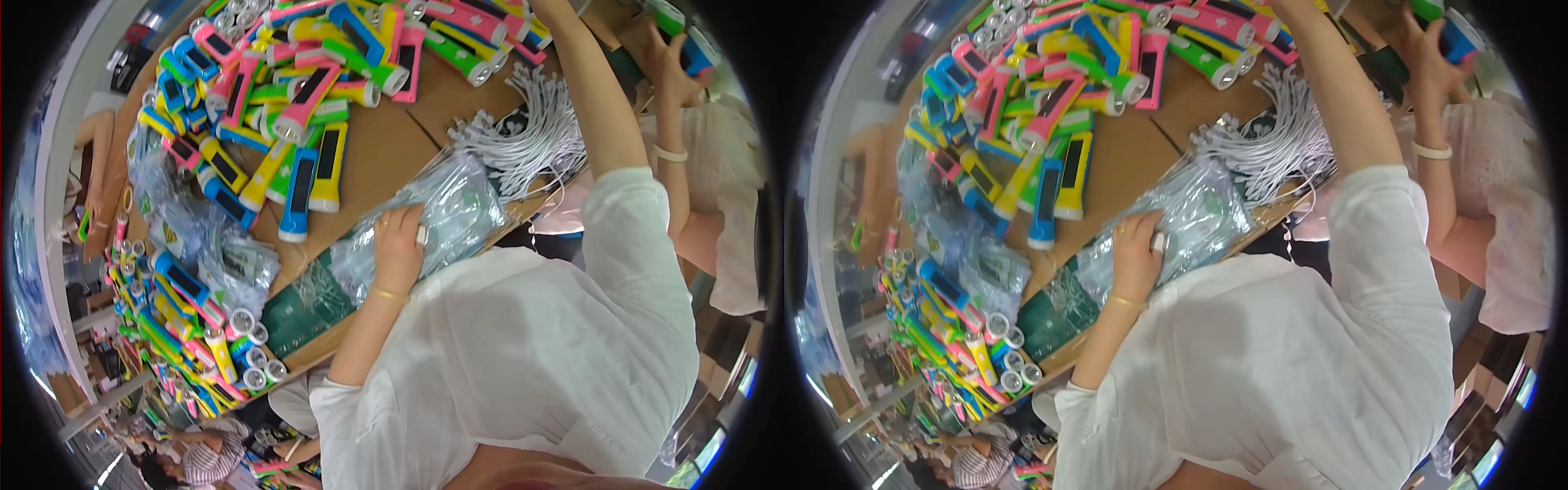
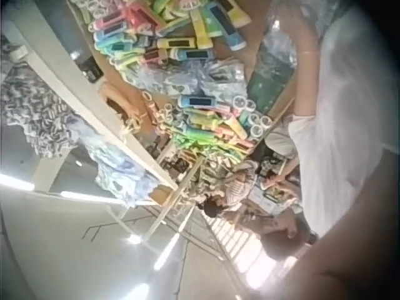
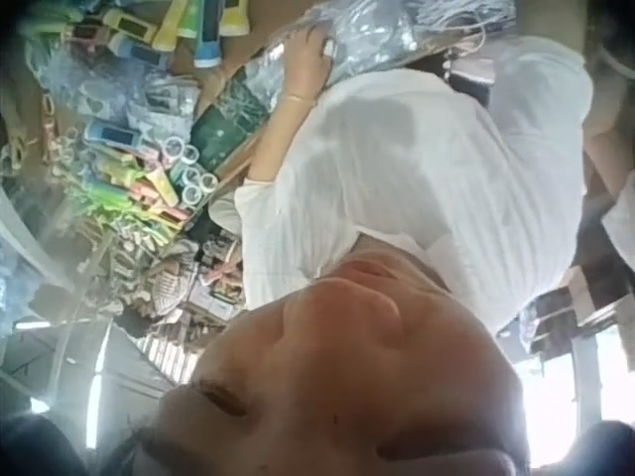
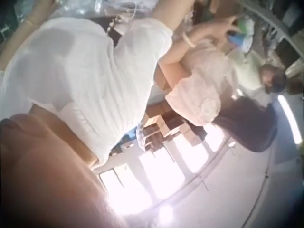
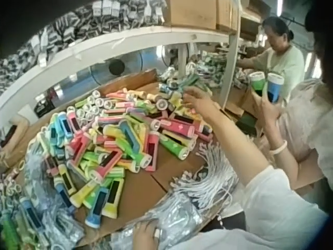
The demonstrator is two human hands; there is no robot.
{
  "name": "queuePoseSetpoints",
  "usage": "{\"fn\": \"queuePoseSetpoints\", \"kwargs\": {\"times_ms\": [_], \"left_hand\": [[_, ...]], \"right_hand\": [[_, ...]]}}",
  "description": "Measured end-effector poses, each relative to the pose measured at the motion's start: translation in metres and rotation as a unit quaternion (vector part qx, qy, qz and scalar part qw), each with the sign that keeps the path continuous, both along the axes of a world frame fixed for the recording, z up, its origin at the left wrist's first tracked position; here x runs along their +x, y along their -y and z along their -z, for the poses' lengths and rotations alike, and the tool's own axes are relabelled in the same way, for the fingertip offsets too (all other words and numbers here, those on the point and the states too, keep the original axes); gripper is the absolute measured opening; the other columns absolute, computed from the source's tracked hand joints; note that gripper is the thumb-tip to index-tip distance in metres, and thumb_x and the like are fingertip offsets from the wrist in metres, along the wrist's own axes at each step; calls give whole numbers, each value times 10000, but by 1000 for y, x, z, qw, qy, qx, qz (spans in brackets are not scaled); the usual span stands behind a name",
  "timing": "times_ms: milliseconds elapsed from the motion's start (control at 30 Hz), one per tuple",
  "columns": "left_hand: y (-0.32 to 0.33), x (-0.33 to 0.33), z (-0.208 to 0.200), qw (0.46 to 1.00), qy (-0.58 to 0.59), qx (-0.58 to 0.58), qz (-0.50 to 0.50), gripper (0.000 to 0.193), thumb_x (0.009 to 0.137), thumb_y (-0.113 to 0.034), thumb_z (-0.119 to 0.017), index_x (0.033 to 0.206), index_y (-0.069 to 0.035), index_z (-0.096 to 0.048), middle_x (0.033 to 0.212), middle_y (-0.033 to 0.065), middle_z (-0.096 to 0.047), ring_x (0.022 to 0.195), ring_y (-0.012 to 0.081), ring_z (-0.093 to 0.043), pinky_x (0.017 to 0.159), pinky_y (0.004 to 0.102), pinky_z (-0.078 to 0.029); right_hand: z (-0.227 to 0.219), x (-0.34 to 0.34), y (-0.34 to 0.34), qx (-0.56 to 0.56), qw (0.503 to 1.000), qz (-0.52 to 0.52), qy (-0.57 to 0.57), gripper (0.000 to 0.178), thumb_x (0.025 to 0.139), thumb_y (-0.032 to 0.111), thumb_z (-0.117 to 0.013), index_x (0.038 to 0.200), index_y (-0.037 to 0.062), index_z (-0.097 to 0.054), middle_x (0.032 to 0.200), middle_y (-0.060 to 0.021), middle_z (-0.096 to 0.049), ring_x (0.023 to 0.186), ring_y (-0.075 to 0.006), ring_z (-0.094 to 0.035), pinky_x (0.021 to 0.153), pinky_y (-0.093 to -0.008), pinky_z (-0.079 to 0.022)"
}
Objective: Packaging flashlights into individual plastic bags along with white lanyards at a factory workbench.
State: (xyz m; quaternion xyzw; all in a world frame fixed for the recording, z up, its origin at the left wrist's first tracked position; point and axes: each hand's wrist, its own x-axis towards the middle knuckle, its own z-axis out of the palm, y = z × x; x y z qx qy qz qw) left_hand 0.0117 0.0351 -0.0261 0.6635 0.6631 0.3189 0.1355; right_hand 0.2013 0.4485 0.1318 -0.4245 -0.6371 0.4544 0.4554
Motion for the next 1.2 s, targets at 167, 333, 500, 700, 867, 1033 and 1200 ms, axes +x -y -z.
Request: {"fn": "queuePoseSetpoints", "kwargs": {"times_ms": [167,333,500,700,867,1033,1200], "left_hand": [[-4,-8,3,991,127,-22,-30,386,733,101,-641,1096,-15,-700,1051,168,-665,1015,377,-616,924,445,-487],[-1,-11,-13,978,200,-26,-47,260,775,56,-704,1019,-28,-730,998,142,-660,955,351,-630,836,411,-514],[5,-9,-13,994,26,98,-46,223,760,2,-751,975,-43,-714,971,111,-657,920,306,-614,833,412,-479],[20,-15,-5,997,32,53,-54,174,757,-30,-763,909,-70,-686,915,80,-671,904,290,-617,861,417,-444],[38,-27,-18,993,81,17,-79,122,780,-38,-737,889,-91,-725,869,69,-708,828,288,-622,831,381,-452],[41,-19,-22,987,121,-12,-107,164,787,-20,-760,938,-82,-744,897,76,-725,821,259,-631,762,356,-486],[42,-20,-21,982,152,11,-112,176,795,-14,-781,961,-62,-746,928,96,-736,802,257,-661,726,338,-522]], "right_hand": [[72,-23,170,34,900,-397,174,239,929,150,-737,1148,55,-730,1093,-48,-740,1021,-170,-692,919,-323,-529],[122,-32,241,217,856,-431,188,190,794,97,-798,962,69,-713,999,-75,-687,985,-295,-642,850,-415,-513],[131,-36,256,217,861,-415,199,168,777,72,-777,901,64,-664,911,-75,-632,918,-309,-613,820,-426,-487],[137,-36,259,265,831,-461,165,151,812,92,-756,905,52,-644,896,-106,-622,920,-338,-605,822,-458,-496],[129,-14,236,233,852,-421,206,133,813,84,-754,884,43,-650,896,-106,-628,936,-340,-603,821,-451,-489],[122,-34,260,252,853,-432,149,214,795,99,-793,989,93,-702,993,-66,-658,1008,-305,-614,916,-437,-470],[133,-53,278,263,810,-508,130,231,814,98,-778,1032,140,-716,941,-34,-624,953,-252,-606,889,-412,-457]]}}
